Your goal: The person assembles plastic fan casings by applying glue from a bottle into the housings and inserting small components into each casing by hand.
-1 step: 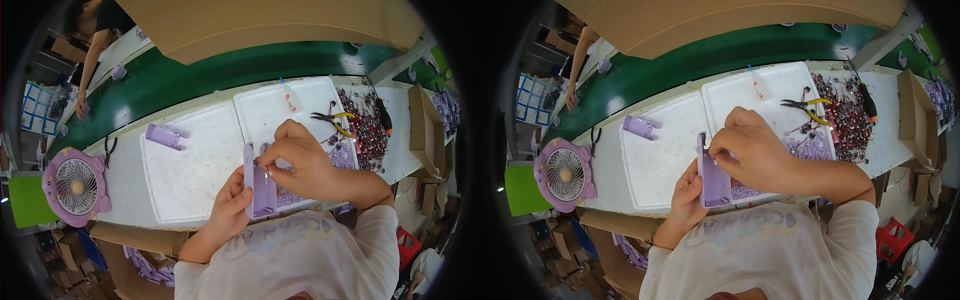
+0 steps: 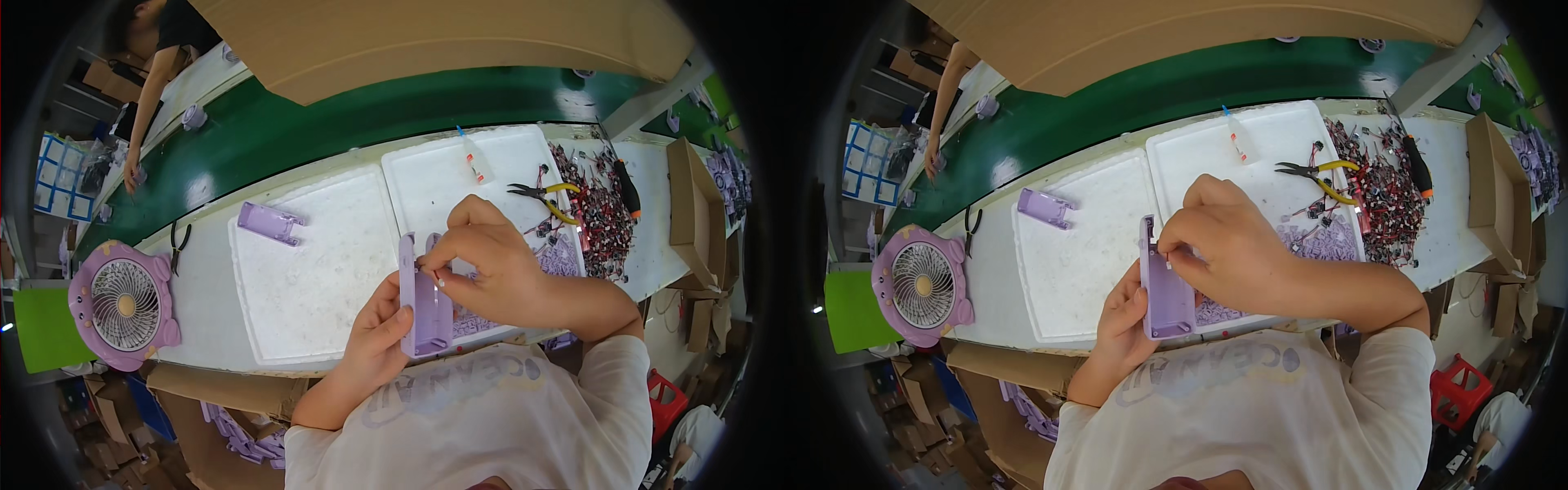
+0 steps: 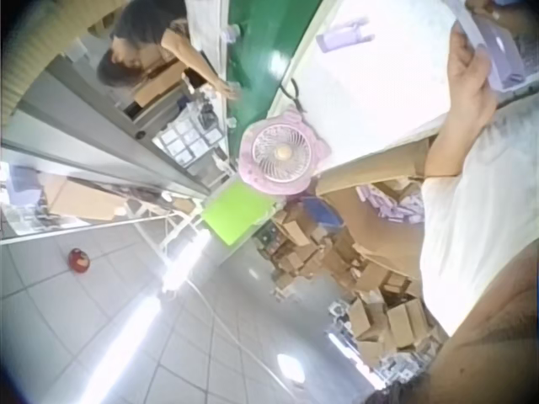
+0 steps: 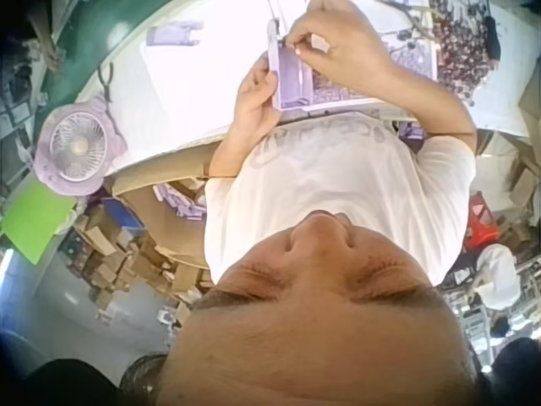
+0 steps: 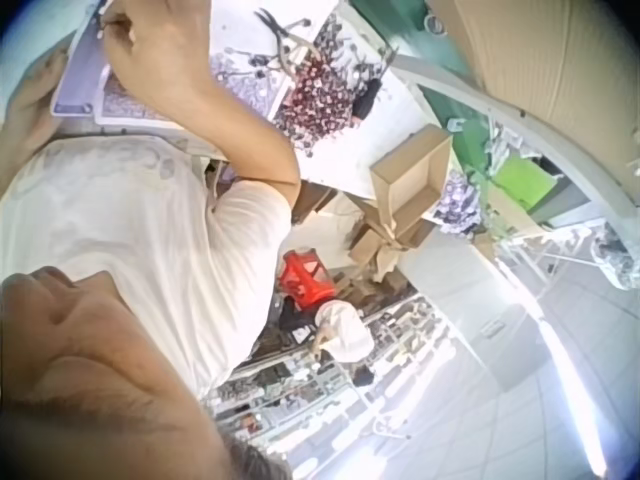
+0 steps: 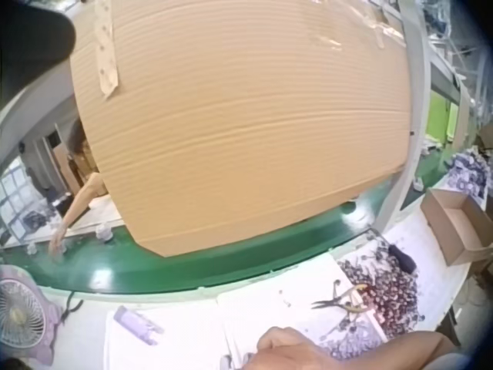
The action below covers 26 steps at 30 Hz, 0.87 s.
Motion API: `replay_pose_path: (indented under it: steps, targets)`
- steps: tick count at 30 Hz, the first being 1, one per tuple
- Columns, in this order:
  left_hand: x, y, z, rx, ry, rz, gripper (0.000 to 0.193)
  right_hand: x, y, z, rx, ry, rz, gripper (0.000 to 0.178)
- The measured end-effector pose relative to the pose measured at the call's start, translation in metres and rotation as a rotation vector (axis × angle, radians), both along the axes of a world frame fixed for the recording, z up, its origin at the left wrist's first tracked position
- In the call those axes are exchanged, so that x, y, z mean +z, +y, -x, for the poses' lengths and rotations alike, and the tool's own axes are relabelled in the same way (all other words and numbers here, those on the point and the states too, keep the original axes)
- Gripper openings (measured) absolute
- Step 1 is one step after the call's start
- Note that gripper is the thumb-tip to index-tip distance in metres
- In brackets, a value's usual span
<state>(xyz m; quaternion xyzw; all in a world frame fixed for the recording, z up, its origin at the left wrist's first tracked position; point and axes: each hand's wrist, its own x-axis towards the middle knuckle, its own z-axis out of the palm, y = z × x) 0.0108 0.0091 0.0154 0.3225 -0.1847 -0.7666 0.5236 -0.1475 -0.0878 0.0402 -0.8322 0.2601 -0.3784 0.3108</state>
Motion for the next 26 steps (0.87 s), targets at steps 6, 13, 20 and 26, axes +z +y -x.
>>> replay_pose_path:
  steps: [6,13,20,26]
  targets:
    - [-0.006,-0.001,-0.001,-0.044,0.175,0.058,0.043,-0.009,0.003,-0.003,-0.033,0.01,0.049,0.022]
    - [-0.01,-0.004,0.002,0.048,0.045,-0.033,0.049,0.002,0.004,-0.006,-0.048,0.144,0.173,0.024]
    - [-0.012,-0.005,0.002,0.025,0.083,-0.035,0.046,-0.003,0.0,-0.007,0.009,0.097,0.186,0.026]
    - [-0.009,-0.008,-0.004,-0.056,-0.035,-0.055,0.055,-0.014,-0.002,-0.009,-0.039,0.148,0.085,0.026]
